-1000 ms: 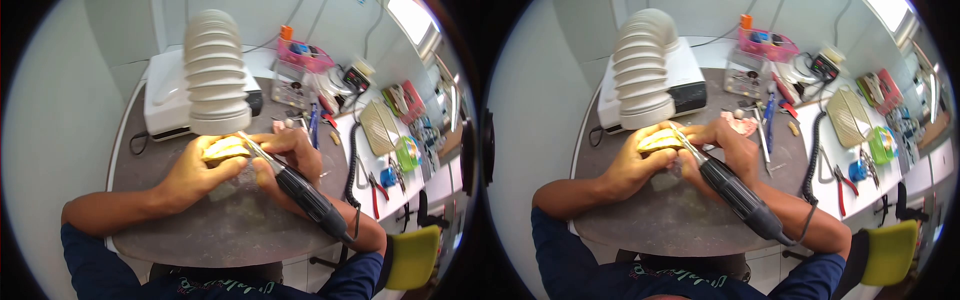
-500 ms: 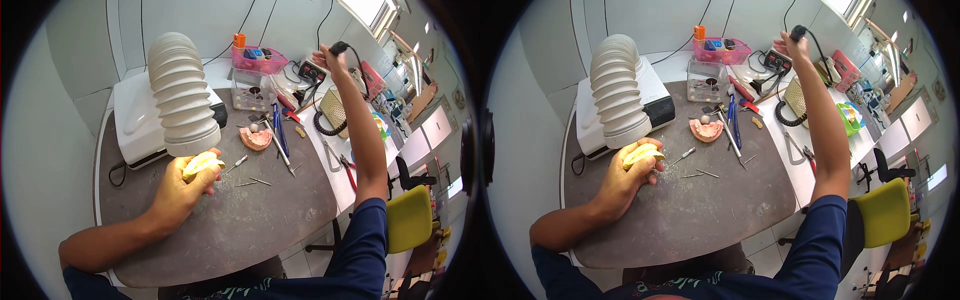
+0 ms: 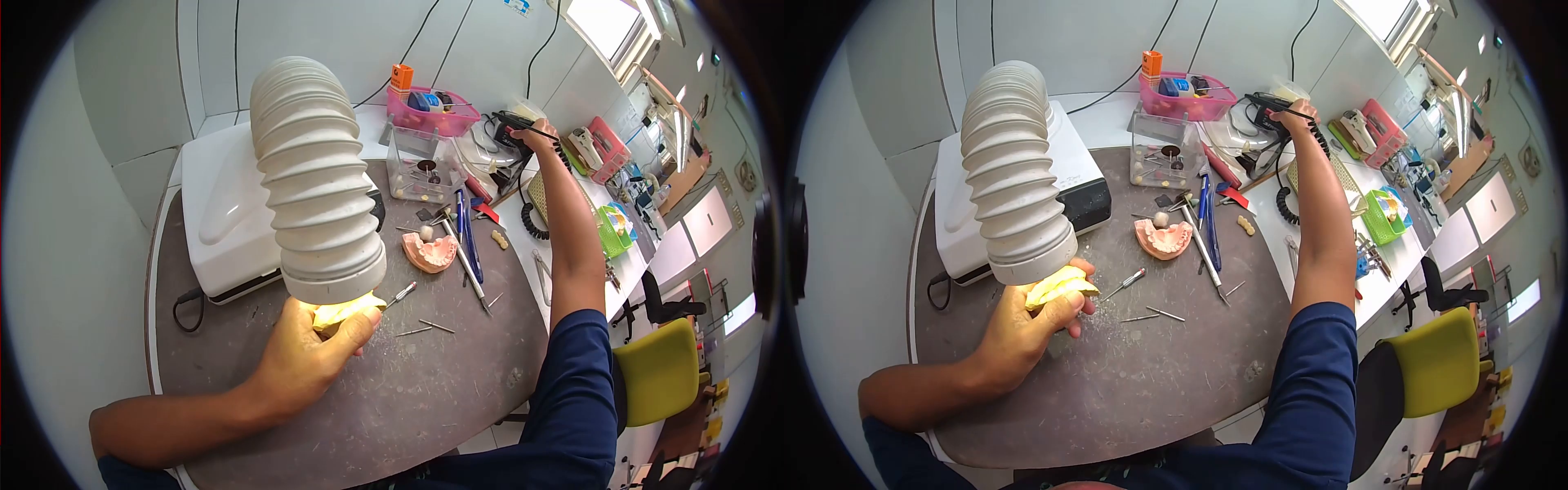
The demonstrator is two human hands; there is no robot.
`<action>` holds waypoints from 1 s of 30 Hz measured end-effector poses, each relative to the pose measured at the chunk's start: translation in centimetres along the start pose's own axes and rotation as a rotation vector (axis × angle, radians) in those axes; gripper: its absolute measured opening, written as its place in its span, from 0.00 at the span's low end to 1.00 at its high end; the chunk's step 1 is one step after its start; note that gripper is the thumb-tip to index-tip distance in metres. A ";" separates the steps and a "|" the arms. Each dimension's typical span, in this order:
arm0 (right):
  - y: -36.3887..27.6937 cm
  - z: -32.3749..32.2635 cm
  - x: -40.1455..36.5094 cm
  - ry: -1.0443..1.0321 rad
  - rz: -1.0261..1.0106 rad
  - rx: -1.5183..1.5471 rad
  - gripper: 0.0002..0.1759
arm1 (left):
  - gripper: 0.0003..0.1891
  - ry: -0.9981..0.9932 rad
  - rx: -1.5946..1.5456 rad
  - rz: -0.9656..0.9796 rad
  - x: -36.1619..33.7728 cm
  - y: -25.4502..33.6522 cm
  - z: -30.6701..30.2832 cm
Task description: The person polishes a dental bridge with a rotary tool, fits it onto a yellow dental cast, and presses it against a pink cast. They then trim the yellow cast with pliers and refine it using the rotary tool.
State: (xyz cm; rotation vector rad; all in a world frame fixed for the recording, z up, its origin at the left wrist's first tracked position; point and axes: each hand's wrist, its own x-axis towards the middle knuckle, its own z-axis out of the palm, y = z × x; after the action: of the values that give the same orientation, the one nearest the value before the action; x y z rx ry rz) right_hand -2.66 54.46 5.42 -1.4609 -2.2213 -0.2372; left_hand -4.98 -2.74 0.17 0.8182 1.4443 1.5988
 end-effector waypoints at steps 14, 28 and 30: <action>0.2 1.4 1.5 -0.180 0.055 0.287 0.20 | 0.18 0.000 -0.007 -0.002 0.1 0.1 0.2; -1.0 -16.5 -19.4 -0.054 -0.090 1.300 0.24 | 0.18 0.076 -0.214 0.000 0.2 -1.1 -0.7; -1.1 -15.4 -25.4 0.007 -0.239 1.339 0.19 | 0.18 0.031 -0.114 0.106 0.5 -1.4 -0.8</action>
State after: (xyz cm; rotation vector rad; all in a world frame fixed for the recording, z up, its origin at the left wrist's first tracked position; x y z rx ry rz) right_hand 8.95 27.19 7.08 -0.4320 -1.7879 0.9801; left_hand -5.71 -2.65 -1.40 0.8179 1.3372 1.7638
